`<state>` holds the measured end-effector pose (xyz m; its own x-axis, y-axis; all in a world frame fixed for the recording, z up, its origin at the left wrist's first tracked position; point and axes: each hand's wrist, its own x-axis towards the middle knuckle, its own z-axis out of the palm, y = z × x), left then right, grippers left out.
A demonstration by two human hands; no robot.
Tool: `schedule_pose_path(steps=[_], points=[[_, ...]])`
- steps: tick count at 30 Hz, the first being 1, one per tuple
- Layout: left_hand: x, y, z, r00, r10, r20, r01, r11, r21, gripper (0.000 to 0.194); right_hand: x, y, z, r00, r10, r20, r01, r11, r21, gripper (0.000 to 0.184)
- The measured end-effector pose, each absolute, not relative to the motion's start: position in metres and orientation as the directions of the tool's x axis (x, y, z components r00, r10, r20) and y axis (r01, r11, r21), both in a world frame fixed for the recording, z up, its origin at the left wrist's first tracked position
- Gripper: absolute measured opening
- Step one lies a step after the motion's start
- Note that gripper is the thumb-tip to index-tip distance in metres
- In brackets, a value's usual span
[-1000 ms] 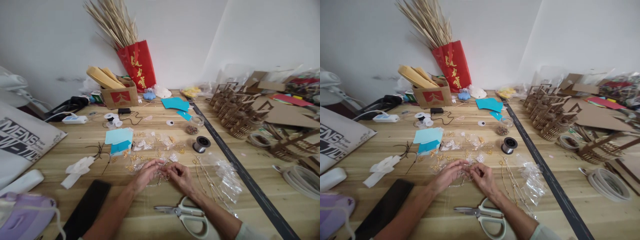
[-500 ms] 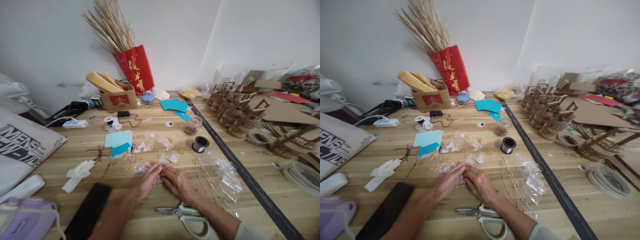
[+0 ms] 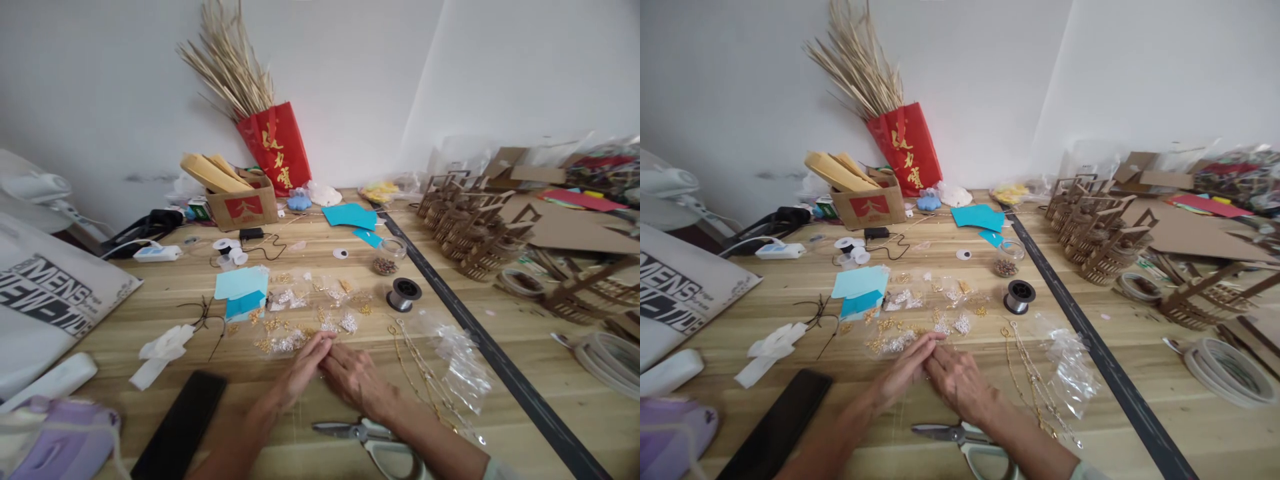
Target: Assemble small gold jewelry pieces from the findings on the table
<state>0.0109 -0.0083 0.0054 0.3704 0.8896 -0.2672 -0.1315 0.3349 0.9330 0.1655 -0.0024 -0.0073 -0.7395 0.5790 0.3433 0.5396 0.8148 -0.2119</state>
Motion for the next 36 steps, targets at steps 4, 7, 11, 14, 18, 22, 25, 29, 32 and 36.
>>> schedule_pose_path(steps=[4, 7, 11, 14, 18, 22, 25, 29, 32, 36], points=[[0.011, -0.009, 0.01, 0.352, 0.903, -0.249, -0.003, 0.267, 0.964, 0.04, 0.163, -0.003, -0.011, -0.75, 0.55, 0.367, 0.528, 0.833, -0.167, 0.015], [0.01, -0.009, 0.013, 0.358, 0.89, -0.282, 0.043, 0.287, 0.957, 0.045, 0.163, -0.004, -0.008, -0.729, 0.574, 0.374, 0.537, 0.817, -0.209, 0.013], [0.009, -0.009, 0.014, 0.363, 0.885, -0.292, 0.086, 0.28, 0.956, 0.046, 0.162, -0.004, -0.005, -0.718, 0.595, 0.362, 0.529, 0.804, -0.272, 0.013], [0.009, -0.01, 0.014, 0.357, 0.89, -0.282, 0.116, 0.258, 0.959, 0.046, 0.161, -0.003, -0.007, -0.705, 0.616, 0.351, 0.535, 0.787, -0.306, 0.011], [0.01, -0.012, 0.014, 0.355, 0.905, -0.236, 0.14, 0.198, 0.97, 0.042, 0.16, -0.003, -0.011, -0.688, 0.646, 0.331, 0.576, 0.763, -0.293, 0.009], [0.012, -0.014, 0.016, 0.369, 0.902, -0.224, 0.161, 0.176, 0.971, 0.042, 0.158, -0.005, -0.015, -0.697, 0.644, 0.313, 0.584, 0.765, -0.272, 0.014], [0.013, -0.015, 0.019, 0.374, 0.905, -0.203, 0.173, 0.147, 0.974, 0.041, 0.157, -0.006, -0.015, -0.673, 0.659, 0.337, 0.574, 0.752, -0.324, 0.012], [0.013, -0.016, 0.029, 0.336, 0.919, -0.207, 0.181, 0.153, 0.972, 0.042, 0.157, -0.002, -0.004, -0.632, 0.665, 0.397, 0.467, 0.736, -0.489, 0.011], [0.011, -0.014, 0.037, 0.299, 0.922, -0.245, 0.14, 0.212, 0.967, 0.045, 0.158, 0.001, 0.005, -0.577, 0.72, 0.386, 0.362, 0.649, -0.67, 0.011], [0.003, -0.008, 0.041, 0.268, 0.935, -0.235, 0.222, 0.177, 0.959, 0.044, 0.159, 0.005, 0.007, -0.473, 0.832, 0.289, 0.304, 0.462, -0.833, 0.014]])
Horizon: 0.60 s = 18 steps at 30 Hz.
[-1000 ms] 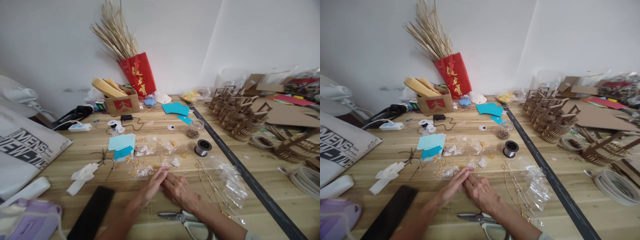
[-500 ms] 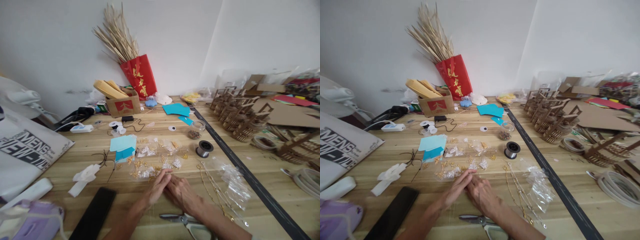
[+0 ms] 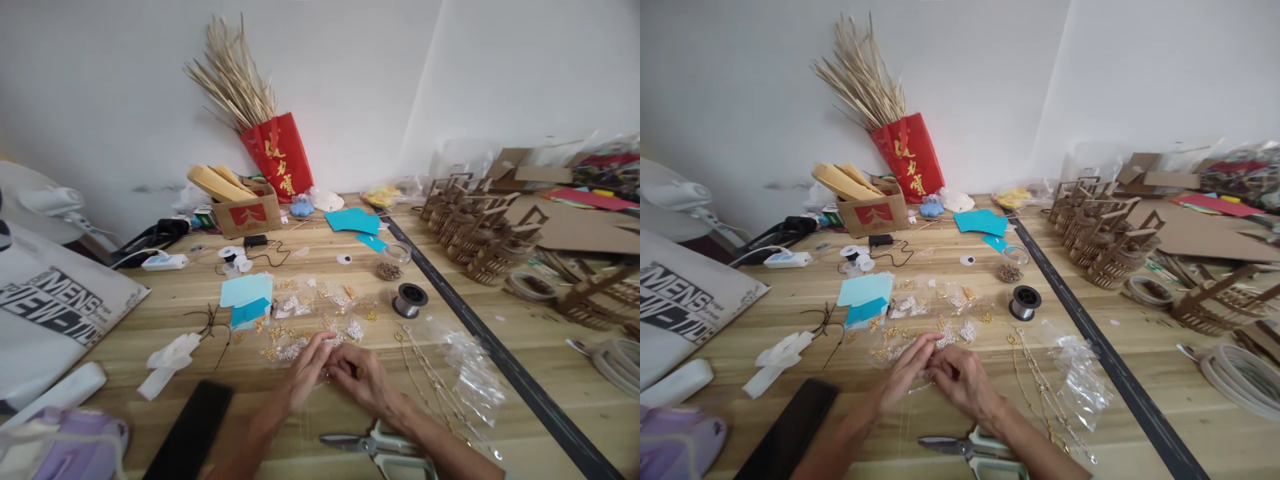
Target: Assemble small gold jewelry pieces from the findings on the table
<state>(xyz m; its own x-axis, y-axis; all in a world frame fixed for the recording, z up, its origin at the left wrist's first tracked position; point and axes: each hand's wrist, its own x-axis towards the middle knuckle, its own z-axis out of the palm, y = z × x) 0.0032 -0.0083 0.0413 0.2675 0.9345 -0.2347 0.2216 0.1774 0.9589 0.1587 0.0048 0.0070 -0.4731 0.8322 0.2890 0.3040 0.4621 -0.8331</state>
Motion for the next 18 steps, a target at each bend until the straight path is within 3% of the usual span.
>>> schedule_pose_path(steps=[7, 18], points=[[-0.0066, -0.0009, 0.0347, 0.393, 0.907, -0.151, 0.312, 0.023, 0.95, 0.03, 0.162, 0.0125, -0.001, -0.387, 0.918, 0.083, 0.148, 0.151, -0.977, 0.016], [-0.0077, 0.0028, 0.0337, 0.394, 0.878, -0.272, 0.263, 0.176, 0.949, 0.036, 0.1686, 0.0154, 0.0079, -0.379, 0.925, 0.035, 0.076, 0.069, -0.995, 0.025]])
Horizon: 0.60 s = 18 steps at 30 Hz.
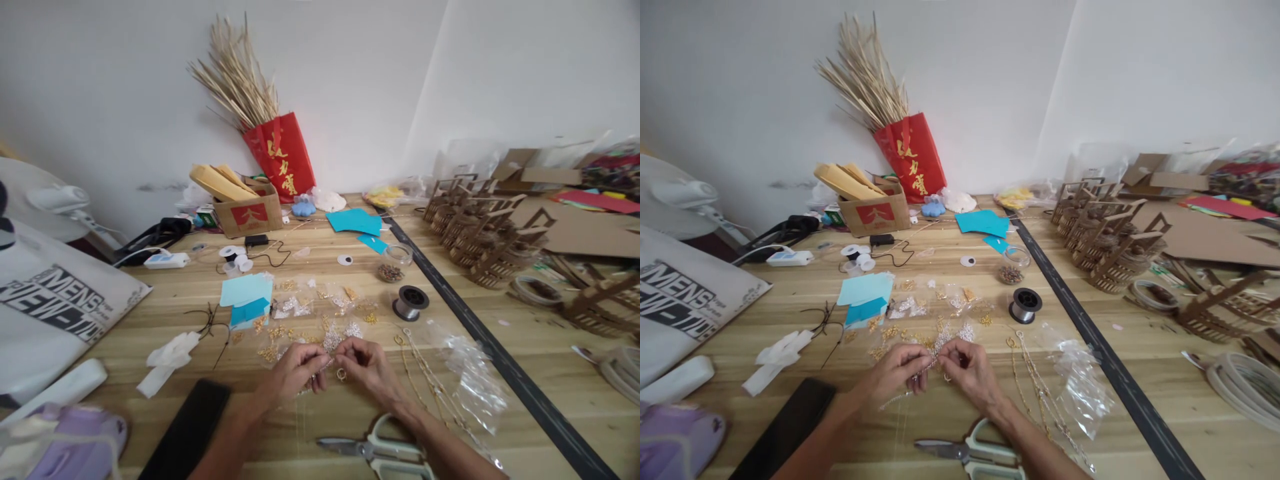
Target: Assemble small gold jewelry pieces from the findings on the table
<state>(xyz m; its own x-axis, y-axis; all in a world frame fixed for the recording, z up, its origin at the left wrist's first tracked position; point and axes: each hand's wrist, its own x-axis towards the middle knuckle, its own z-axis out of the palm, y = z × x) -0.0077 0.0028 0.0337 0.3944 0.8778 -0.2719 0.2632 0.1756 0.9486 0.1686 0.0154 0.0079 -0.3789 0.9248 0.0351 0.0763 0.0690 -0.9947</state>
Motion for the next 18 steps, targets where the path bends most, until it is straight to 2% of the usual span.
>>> schedule_pose_path(steps=[6, 10, 15, 18], points=[[-0.022, -0.002, 0.029, 0.399, 0.867, -0.298, 0.311, 0.178, 0.933, 0.04, 0.173, 0.019, 0.004, -0.356, 0.934, 0.031, 0.078, 0.062, -0.995, 0.025], [-0.031, -0.01, 0.028, 0.357, 0.882, -0.309, 0.438, 0.134, 0.889, 0.034, 0.173, 0.018, -0.002, -0.39, 0.919, 0.061, 0.197, 0.148, -0.969, 0.017], [-0.042, -0.024, 0.029, 0.223, 0.93, -0.292, 0.69, 0.062, 0.722, 0.026, 0.17, 0.013, -0.007, -0.455, 0.875, 0.167, 0.29, 0.323, -0.901, 0.011], [-0.047, -0.028, 0.033, 0.209, 0.925, -0.317, 0.768, 0.045, 0.639, 0.026, 0.168, 0.01, -0.007, -0.488, 0.85, 0.198, 0.302, 0.378, -0.875, 0.011]])
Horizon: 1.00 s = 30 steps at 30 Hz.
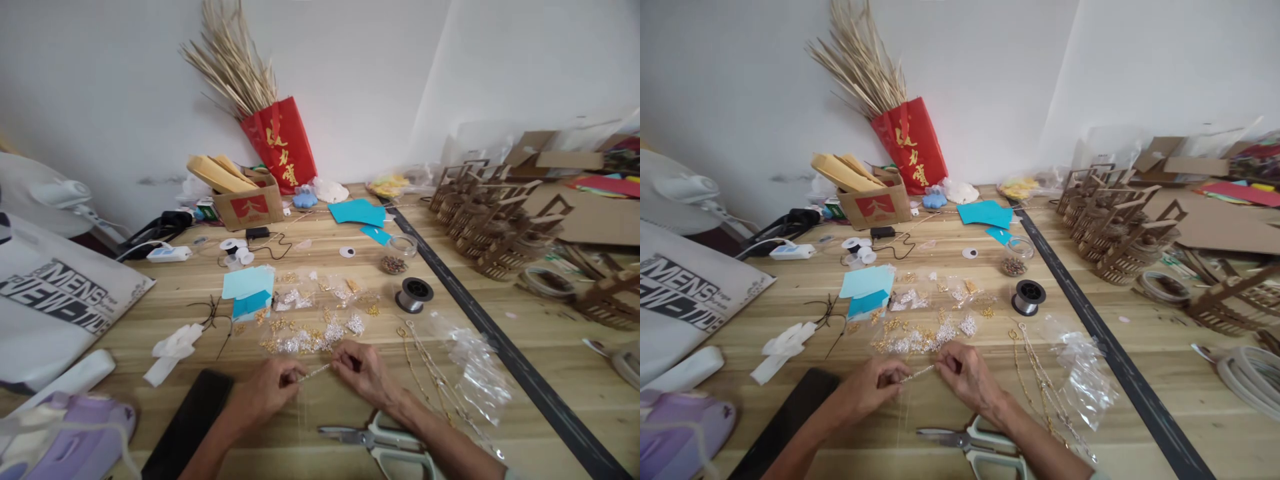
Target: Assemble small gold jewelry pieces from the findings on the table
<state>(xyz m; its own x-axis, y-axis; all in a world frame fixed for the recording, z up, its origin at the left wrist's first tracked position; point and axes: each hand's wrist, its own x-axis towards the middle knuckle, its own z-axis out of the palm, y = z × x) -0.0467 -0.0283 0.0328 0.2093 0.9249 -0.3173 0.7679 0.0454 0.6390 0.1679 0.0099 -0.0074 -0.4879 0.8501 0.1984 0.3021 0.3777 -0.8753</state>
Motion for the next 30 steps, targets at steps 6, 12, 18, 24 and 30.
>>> schedule_pose_path(steps=[6, 12, 18, 24, 30], points=[[-0.05, -0.031, 0.048, 0.22, 0.922, -0.318, 0.813, 0.006, 0.582, 0.019, 0.166, 0.006, -0.008, -0.52, 0.827, 0.213, 0.294, 0.408, -0.864, 0.011], [-0.06, -0.03, 0.044, 0.183, 0.934, -0.307, 0.749, 0.069, 0.659, 0.022, 0.168, 0.009, -0.01, -0.498, 0.844, 0.198, 0.322, 0.392, -0.862, 0.011], [-0.067, -0.029, 0.043, 0.148, 0.931, -0.334, 0.76, 0.109, 0.64, 0.02, 0.169, 0.011, -0.011, -0.494, 0.843, 0.213, 0.372, 0.426, -0.824, 0.01], [-0.061, -0.032, 0.049, 0.151, 0.924, -0.351, 0.853, 0.057, 0.518, 0.016, 0.168, 0.01, -0.013, -0.513, 0.823, 0.245, 0.432, 0.494, -0.754, 0.011], [-0.05, -0.034, 0.043, 0.315, 0.925, -0.213, 0.891, -0.211, 0.401, 0.016, 0.168, 0.008, -0.015, -0.518, 0.813, 0.267, 0.47, 0.531, -0.705, 0.011]])
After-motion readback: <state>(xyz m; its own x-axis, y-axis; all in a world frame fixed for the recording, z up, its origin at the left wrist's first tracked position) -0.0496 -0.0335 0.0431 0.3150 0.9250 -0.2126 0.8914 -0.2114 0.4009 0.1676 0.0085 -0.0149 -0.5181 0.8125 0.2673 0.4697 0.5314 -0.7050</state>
